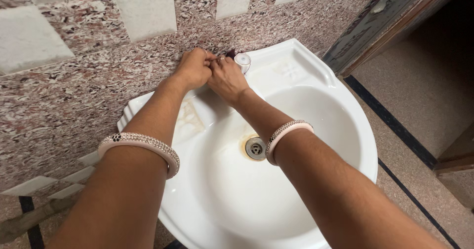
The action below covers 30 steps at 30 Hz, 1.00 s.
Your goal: The person uses a purple cloth to wipe the surface of a white pedestal sink, including the basin, faucet, and pedestal. The person repeatedly wets the cloth under the running tap and continues wiping different parts of the sink.
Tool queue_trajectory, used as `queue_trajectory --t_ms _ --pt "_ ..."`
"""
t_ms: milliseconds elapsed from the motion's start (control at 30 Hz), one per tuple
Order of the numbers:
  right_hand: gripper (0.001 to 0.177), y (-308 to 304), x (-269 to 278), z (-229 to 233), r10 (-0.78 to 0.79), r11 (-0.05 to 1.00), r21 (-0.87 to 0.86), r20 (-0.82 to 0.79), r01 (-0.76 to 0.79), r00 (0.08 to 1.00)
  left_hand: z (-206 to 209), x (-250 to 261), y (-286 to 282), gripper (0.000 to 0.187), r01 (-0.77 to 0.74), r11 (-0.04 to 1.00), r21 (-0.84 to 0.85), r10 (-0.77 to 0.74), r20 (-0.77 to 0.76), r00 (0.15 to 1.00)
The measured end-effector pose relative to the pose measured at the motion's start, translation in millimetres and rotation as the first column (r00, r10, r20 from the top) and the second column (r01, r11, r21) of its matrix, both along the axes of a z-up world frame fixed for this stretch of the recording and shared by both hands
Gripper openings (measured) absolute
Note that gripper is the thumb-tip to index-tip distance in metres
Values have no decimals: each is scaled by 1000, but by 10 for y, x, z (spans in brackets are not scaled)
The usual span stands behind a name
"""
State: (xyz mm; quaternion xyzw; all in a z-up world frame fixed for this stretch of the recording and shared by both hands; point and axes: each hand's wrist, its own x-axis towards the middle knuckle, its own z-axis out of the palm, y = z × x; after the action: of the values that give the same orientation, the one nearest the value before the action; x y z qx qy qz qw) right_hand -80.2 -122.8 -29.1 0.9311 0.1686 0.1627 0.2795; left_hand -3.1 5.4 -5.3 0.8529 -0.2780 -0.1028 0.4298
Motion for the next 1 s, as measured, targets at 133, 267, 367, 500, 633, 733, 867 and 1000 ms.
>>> queue_trajectory --t_ms 133,267,367,500,633,733,867,1000 --pt "29 85 -139 -104 -53 991 129 101 39 994 -11 29 -31 46 70 998 -10 -70 -16 997" --pt "23 63 -164 -167 -44 983 180 25 39 999 -95 -26 -54 43 78 997 2 -77 -13 997" --pt "12 23 -35 -41 -52 968 237 -147 87 988 -78 -14 -32 39 44 998 -34 -44 -17 999" --pt "11 16 -179 80 64 875 481 -210 46 976 -114 -148 42 33 45 996 -71 -52 -92 994" --pt "9 -55 -445 288 74 787 566 -483 246 872 -1 -326 128 37 74 994 86 -64 -114 991" --pt "15 -197 -587 506 142 668 641 -609 379 780 197 -502 188 36 95 985 142 -78 -119 990" --pt "27 -358 -741 760 125 464 814 -450 349 884 516 -844 300 45 98 967 236 -74 -106 992" --pt "29 -381 -776 997 -46 435 824 -383 364 922 841 -1054 370 44 55 960 274 -55 -7 998"
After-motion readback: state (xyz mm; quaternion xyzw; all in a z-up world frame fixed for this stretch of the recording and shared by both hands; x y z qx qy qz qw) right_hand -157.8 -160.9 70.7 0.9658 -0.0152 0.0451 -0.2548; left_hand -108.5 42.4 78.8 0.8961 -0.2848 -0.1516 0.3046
